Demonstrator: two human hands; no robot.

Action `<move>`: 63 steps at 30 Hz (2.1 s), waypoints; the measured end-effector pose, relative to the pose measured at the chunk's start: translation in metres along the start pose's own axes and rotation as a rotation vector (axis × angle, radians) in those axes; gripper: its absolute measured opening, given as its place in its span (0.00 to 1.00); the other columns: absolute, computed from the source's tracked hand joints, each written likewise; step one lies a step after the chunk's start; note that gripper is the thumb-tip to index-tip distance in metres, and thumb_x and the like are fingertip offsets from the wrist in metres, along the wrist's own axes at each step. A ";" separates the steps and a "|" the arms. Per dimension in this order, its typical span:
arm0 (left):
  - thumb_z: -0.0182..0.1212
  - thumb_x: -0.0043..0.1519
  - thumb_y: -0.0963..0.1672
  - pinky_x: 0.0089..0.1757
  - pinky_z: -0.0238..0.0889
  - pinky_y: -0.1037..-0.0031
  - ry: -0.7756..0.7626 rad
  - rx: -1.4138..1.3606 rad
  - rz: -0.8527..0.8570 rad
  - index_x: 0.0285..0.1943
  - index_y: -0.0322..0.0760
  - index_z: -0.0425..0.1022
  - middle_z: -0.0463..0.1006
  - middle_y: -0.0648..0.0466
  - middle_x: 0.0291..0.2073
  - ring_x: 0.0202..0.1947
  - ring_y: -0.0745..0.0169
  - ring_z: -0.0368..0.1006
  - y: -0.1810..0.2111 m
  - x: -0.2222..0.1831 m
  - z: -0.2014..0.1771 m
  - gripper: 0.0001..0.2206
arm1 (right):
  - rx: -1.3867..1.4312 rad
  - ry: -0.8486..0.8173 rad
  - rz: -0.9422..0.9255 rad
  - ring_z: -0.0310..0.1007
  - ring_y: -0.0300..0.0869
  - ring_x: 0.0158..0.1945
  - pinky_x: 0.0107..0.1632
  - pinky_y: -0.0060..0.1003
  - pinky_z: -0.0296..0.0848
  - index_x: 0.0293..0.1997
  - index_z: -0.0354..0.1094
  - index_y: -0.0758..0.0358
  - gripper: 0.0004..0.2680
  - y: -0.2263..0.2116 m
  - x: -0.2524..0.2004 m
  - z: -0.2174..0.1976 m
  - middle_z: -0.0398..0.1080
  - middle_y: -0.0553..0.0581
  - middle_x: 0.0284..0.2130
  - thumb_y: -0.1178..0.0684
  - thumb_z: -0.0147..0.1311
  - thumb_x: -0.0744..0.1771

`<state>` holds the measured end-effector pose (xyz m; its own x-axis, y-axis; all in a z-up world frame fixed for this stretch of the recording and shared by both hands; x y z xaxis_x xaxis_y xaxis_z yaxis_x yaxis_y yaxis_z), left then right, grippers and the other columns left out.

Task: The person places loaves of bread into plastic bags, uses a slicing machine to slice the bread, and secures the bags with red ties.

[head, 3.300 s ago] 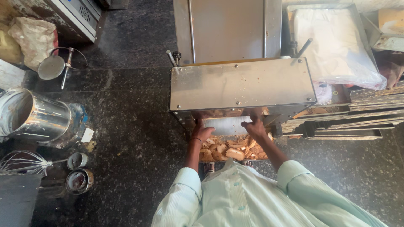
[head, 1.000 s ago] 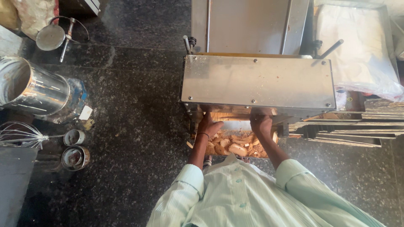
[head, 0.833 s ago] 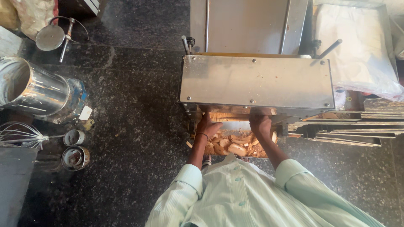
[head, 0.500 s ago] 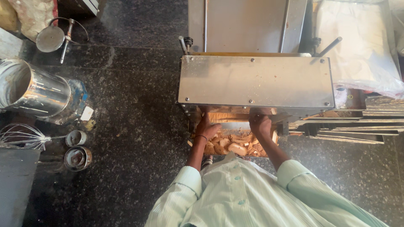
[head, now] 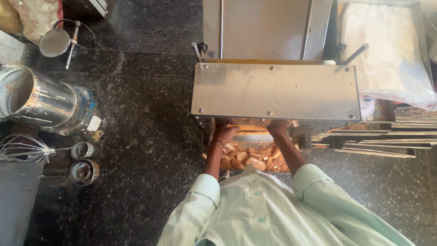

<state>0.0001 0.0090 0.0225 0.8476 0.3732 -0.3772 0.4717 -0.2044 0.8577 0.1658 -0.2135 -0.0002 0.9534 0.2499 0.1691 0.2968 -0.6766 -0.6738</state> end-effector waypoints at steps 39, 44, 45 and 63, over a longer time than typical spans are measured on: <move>0.69 0.48 0.49 0.59 0.62 0.61 -0.036 0.173 0.014 0.77 0.46 0.48 0.60 0.36 0.70 0.66 0.38 0.63 0.017 -0.029 -0.010 0.46 | -0.289 -0.058 -0.151 0.69 0.62 0.46 0.55 0.55 0.65 0.40 0.70 0.74 0.09 0.012 -0.013 0.001 0.71 0.75 0.39 0.59 0.42 0.65; 0.72 0.47 0.49 0.62 0.60 0.66 -0.066 0.220 0.000 0.77 0.37 0.44 0.58 0.32 0.71 0.69 0.38 0.61 0.011 -0.027 -0.010 0.50 | -0.606 -0.225 -0.283 0.70 0.58 0.44 0.58 0.54 0.66 0.33 0.71 0.67 0.09 0.009 -0.015 0.008 0.72 0.68 0.37 0.52 0.48 0.67; 0.70 0.46 0.48 0.62 0.60 0.66 -0.080 0.226 0.013 0.78 0.38 0.45 0.61 0.34 0.70 0.69 0.39 0.62 0.012 -0.028 -0.010 0.49 | -0.306 -0.251 -0.111 0.69 0.57 0.44 0.54 0.50 0.69 0.38 0.70 0.68 0.09 0.013 -0.013 0.009 0.72 0.67 0.37 0.53 0.43 0.69; 0.70 0.45 0.47 0.62 0.60 0.69 -0.288 0.266 0.059 0.79 0.31 0.27 0.54 0.33 0.73 0.70 0.42 0.60 -0.009 -0.026 -0.017 0.57 | -0.686 -0.303 -0.221 0.79 0.56 0.42 0.41 0.51 0.78 0.42 0.76 0.56 0.07 0.005 -0.036 0.004 0.77 0.60 0.40 0.52 0.50 0.67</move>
<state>-0.0302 0.0160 0.0305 0.8908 0.0924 -0.4448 0.4345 -0.4591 0.7749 0.1332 -0.2228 -0.0129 0.8411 0.5404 -0.0230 0.5395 -0.8412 -0.0358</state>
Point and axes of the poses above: each hand's wrist, its own x-axis towards the middle knuckle, its own z-axis out of the palm, y = z × x, the point moved 4 cm from there along x, towards the middle knuckle
